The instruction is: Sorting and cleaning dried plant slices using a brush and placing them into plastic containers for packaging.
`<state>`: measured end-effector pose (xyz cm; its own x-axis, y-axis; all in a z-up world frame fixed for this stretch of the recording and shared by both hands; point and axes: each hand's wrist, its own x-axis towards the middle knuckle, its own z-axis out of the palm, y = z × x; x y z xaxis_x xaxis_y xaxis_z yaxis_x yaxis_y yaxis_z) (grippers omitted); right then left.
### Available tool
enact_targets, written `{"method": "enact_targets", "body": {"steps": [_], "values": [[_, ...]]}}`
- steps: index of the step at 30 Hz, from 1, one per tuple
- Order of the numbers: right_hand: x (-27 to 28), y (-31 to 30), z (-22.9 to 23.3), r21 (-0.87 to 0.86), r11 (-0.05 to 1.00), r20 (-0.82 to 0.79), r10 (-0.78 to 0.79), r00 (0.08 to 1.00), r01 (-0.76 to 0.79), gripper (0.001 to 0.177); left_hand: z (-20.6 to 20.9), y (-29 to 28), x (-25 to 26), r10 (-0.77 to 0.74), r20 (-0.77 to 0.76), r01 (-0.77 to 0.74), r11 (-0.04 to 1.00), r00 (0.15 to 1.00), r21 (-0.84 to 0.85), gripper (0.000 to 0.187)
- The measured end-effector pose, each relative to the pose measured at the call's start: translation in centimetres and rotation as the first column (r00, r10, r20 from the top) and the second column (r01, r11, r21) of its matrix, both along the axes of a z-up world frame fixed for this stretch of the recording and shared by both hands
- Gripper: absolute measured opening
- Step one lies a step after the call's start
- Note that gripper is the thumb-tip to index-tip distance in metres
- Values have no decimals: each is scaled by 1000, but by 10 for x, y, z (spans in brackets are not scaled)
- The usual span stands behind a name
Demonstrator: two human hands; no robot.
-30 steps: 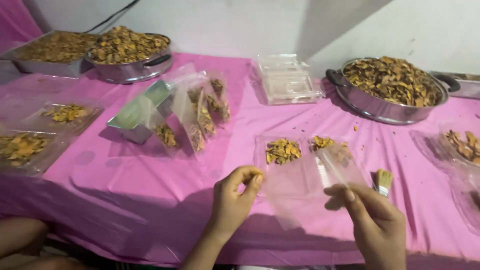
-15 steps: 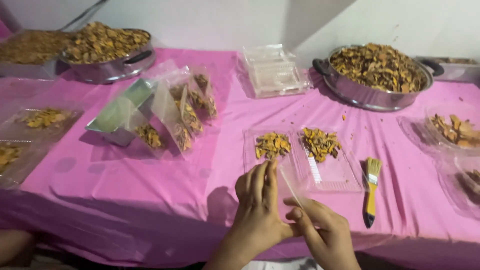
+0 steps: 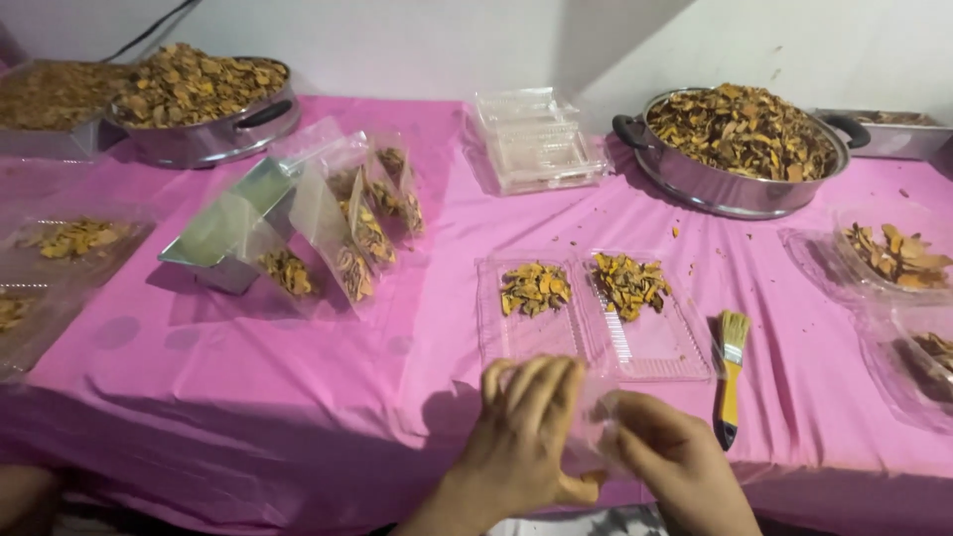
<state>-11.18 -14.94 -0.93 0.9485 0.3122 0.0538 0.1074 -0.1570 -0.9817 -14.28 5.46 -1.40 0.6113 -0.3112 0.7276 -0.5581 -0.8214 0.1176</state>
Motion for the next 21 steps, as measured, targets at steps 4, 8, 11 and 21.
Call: {"method": "enact_targets", "body": {"steps": [4,8,11,21], "values": [[12,-11,-37,-97,977,165,203,965,-189,27,-31,-15,-8,-61,-100,72,991,993,111,112],[9,-16,-63,-193,981,217,67,974,-25,35,-27,-29,-17,-36,177,27,998,984,56,68],[10,-22,-61,-189,975,222,-70,972,113,22,-11,-28,-16,-9,222,9,1000,975,1,59],[17,-53,-50,-183,983,359,80,930,-14,45,-23,-28,-1,159,27,-149,831,987,535,155]]}}
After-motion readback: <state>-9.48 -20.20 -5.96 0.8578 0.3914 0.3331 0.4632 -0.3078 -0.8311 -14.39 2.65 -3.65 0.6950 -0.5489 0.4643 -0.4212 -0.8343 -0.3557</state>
